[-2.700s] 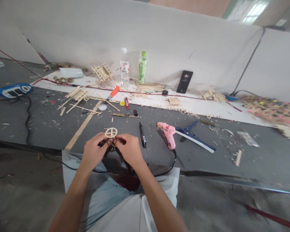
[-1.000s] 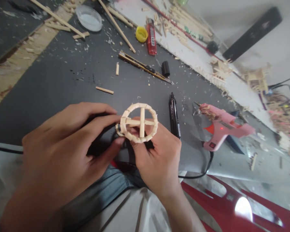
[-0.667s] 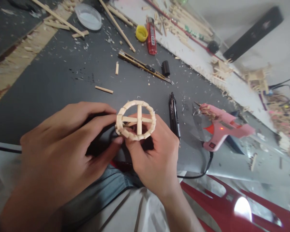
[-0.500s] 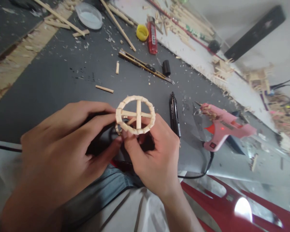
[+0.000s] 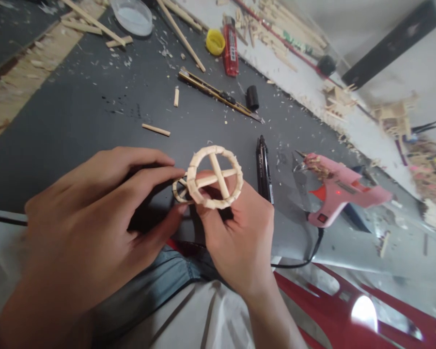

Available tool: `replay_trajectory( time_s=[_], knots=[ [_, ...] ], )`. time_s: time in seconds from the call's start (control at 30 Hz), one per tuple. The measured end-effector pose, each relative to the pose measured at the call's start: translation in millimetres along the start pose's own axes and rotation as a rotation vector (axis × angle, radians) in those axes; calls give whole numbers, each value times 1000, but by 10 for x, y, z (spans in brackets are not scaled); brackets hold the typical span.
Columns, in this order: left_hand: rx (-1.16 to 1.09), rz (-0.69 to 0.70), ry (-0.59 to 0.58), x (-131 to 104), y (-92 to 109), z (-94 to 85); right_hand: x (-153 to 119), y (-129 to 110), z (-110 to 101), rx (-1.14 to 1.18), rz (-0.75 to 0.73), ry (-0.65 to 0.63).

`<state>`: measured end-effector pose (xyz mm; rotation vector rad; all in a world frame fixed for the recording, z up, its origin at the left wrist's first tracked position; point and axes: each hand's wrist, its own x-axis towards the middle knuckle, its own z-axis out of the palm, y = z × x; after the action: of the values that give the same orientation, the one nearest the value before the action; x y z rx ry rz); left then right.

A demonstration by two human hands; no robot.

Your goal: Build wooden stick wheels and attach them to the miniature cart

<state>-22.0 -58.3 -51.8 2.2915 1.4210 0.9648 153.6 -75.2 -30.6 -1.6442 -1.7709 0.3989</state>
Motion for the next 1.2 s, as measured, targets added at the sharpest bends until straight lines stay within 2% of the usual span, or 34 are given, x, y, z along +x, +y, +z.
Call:
replay_trajectory(
  time_s=[0.2, 0.47, 1.2],
  knots=[
    [-5, -2, 8, -9, 2, 4, 2, -6, 16, -82, -82, 29],
    [4, -8, -4, -7, 7, -3, 32, -12, -7, -108, -134, 1],
    [30, -8, -12, 5, -5, -4, 57, -26, -12, -125, -146, -56]
  ],
)
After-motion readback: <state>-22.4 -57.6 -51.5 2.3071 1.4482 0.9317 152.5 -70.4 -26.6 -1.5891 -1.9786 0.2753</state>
